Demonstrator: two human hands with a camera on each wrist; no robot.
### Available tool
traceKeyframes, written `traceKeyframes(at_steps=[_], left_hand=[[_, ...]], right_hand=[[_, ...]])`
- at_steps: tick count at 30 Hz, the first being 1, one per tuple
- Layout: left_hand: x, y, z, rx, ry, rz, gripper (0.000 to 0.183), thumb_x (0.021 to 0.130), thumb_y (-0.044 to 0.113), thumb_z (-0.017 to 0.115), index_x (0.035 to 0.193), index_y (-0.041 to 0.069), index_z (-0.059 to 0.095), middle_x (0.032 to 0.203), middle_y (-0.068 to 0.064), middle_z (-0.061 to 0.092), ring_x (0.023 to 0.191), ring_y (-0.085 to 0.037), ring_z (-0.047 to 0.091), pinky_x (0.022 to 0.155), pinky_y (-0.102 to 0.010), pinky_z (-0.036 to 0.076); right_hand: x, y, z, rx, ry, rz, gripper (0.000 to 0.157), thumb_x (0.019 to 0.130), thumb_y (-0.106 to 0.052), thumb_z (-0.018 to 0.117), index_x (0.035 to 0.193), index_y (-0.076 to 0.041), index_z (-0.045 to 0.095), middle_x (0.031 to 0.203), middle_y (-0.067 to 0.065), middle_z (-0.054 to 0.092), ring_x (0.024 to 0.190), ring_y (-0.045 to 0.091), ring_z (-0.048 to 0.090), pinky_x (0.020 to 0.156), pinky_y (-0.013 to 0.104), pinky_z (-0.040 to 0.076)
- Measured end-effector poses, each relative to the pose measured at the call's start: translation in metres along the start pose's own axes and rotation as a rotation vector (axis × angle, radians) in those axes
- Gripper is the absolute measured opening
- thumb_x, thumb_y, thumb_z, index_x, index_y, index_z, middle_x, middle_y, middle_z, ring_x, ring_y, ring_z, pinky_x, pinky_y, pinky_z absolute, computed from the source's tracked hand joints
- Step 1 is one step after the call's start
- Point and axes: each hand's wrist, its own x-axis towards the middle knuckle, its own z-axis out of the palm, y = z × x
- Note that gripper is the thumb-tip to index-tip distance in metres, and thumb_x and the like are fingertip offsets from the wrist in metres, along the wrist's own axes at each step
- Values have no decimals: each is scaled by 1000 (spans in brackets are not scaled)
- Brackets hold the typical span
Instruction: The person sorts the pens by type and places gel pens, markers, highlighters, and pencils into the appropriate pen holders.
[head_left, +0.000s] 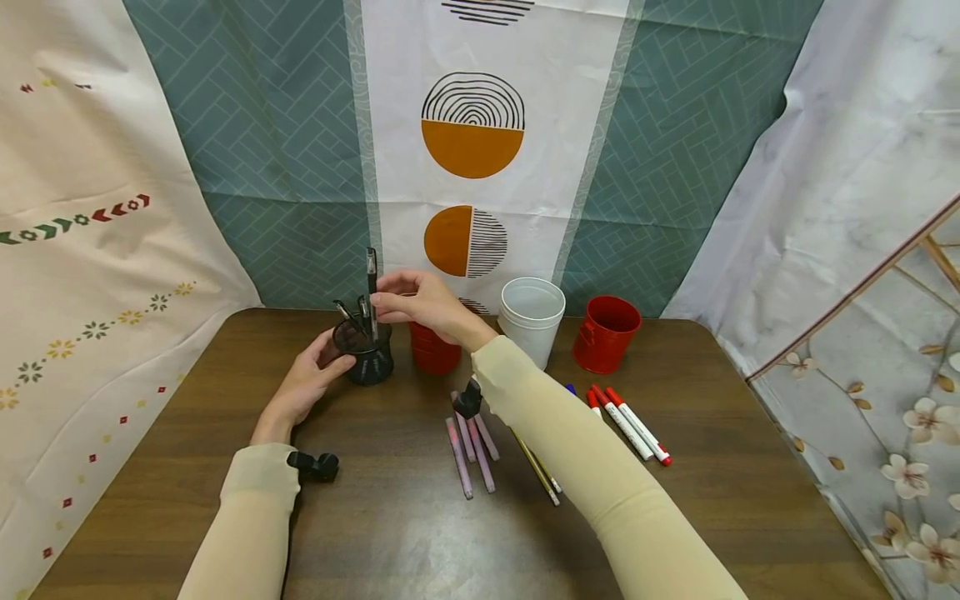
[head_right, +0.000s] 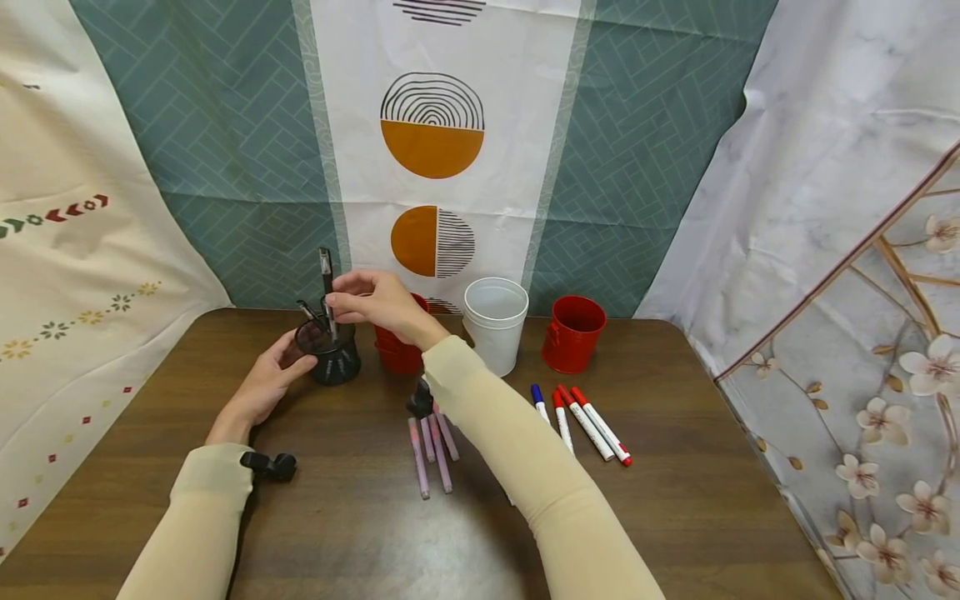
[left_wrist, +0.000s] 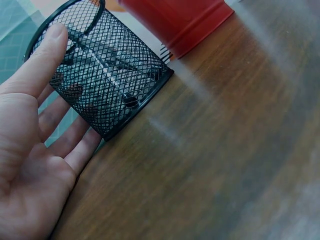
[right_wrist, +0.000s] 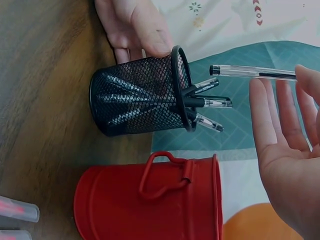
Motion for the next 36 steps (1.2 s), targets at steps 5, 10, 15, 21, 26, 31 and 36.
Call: traceKeyframes(at_steps=[5, 10, 15, 21, 26, 31, 36], left_hand=[[0, 0, 0, 8, 0, 0, 71, 106, 23, 68, 166, 9, 32, 163, -22, 43, 152, -41, 39, 99, -7, 44], [0, 0, 0, 11, 1, 3, 71, 106, 22, 68, 166, 8, 32, 164, -22, 43, 152, -41, 39, 99, -7, 43], [0, 0, 0, 21, -1, -5, 71, 106, 24, 68, 166, 9, 32, 164, -21, 42, 152, -40, 39, 99, -7, 43], [0, 1, 0, 20, -4, -6, 71, 107, 24, 68, 166, 9, 32, 165, -21, 42, 153, -40, 38, 99, -7, 43], [0, 0, 0, 7, -4, -7, 72, 107, 24, 68, 167, 10, 31, 165, -21, 41, 153, -40, 38, 99, -8, 44], [0, 0, 0, -2, -8, -10, 72, 107, 24, 68, 167, 10, 31, 165, -21, 41, 153, -40, 37, 99, -8, 44], [0, 0, -1, 6, -11, -12, 73, 107, 25, 67, 167, 10, 30, 166, -20, 40, 153, -40, 37, 99, -7, 44]], right_hand=[[3, 3, 0, -7, 5, 0, 29, 101, -8, 73, 128, 2, 66, 114, 15, 69, 97, 24, 76, 100, 51, 58], [5, 5, -1, -20, 8, 5, 30, 101, -8, 73, 129, 2, 66, 115, 15, 69, 99, 25, 76, 100, 51, 58], [7, 9, -3, -14, 11, 4, 30, 102, -7, 72, 129, 2, 65, 115, 15, 69, 99, 25, 76, 101, 52, 57], [10, 14, -2, -8, 19, 3, 29, 101, -7, 73, 128, 3, 66, 114, 15, 70, 99, 26, 76, 97, 47, 60], [11, 16, 1, -34, 36, -2, 29, 101, -8, 74, 127, 2, 67, 114, 15, 70, 100, 25, 76, 95, 44, 61], [12, 17, 4, -58, 50, -18, 29, 101, -9, 74, 127, 2, 68, 114, 13, 71, 102, 26, 76, 96, 44, 61], [14, 20, 8, -81, 79, -37, 27, 100, -9, 76, 124, 1, 70, 110, 11, 71, 100, 27, 76, 91, 37, 63]])
